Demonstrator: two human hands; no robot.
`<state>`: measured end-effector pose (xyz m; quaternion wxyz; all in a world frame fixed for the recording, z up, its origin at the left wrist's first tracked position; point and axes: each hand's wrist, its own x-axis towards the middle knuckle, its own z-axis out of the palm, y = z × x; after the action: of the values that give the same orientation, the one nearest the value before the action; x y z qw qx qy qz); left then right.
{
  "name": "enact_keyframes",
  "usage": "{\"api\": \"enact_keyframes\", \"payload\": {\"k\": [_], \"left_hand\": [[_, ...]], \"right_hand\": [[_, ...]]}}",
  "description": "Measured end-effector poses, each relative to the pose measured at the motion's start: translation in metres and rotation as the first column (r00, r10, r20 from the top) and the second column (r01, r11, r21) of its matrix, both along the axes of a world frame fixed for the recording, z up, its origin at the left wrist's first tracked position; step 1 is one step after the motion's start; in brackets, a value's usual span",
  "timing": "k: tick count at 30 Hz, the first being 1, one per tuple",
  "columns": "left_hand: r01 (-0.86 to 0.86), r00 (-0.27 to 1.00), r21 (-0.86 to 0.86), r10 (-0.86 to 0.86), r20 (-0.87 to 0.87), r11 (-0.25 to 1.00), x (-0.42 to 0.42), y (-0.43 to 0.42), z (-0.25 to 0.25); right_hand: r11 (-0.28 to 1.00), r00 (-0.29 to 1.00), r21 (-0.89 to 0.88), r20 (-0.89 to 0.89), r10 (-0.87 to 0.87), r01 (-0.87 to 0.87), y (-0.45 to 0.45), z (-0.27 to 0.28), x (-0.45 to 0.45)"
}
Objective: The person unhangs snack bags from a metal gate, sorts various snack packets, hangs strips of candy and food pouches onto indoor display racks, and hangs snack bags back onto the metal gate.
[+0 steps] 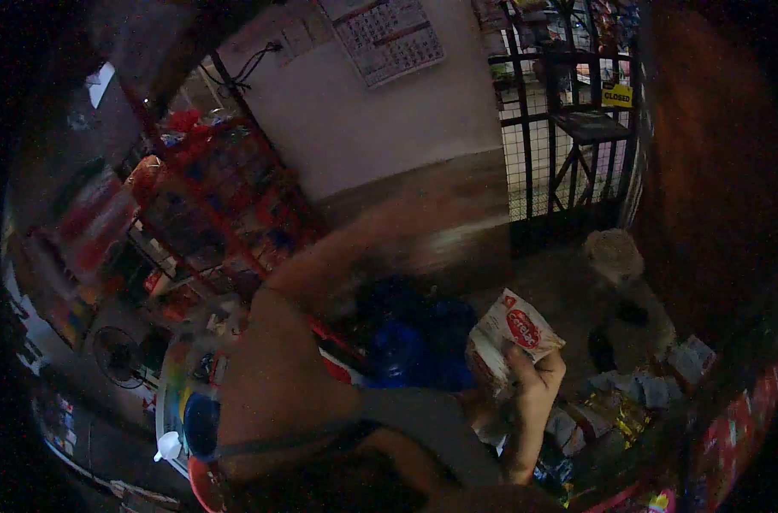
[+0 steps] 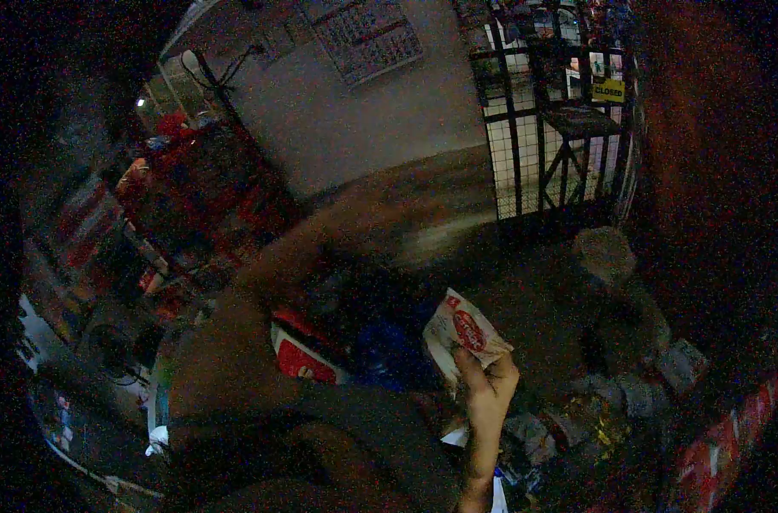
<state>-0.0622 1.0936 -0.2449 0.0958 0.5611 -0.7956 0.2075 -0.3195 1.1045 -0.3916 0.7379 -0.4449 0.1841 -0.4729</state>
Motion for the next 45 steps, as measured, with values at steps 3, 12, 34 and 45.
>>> {"api": "enact_keyframes", "payload": {"k": [3, 12, 34, 45], "left_hand": [[-0.363, 0.782, -0.088, 0.252, -0.571, 0.928, 0.114, -0.058, 0.03], [-0.572, 0.76, -0.757, 0.551, -0.345, 0.315, 0.459, -0.177, 0.173], [-0.5, 0.587, -0.864, 0.756, -0.29, 0.057, 0.566, -0.191, 0.231], [-0.481, 0.558, -0.873, 0.797, -0.232, 0.083, 0.554, -0.183, 0.223]], "right_hand": [[1.0, 0.999, 0.023, -0.05, 0.011, -0.01, -0.022, -0.008, 0.007], [0.991, 0.993, 0.105, -0.09, -0.072, 0.082, -0.152, -0.038, 0.069], [0.967, 0.915, 0.033, -0.317, 0.251, -0.254, -0.368, -0.08, 0.308], [0.874, 0.774, -0.029, -0.479, 0.413, -0.484, -0.386, -0.06, 0.346]]}}
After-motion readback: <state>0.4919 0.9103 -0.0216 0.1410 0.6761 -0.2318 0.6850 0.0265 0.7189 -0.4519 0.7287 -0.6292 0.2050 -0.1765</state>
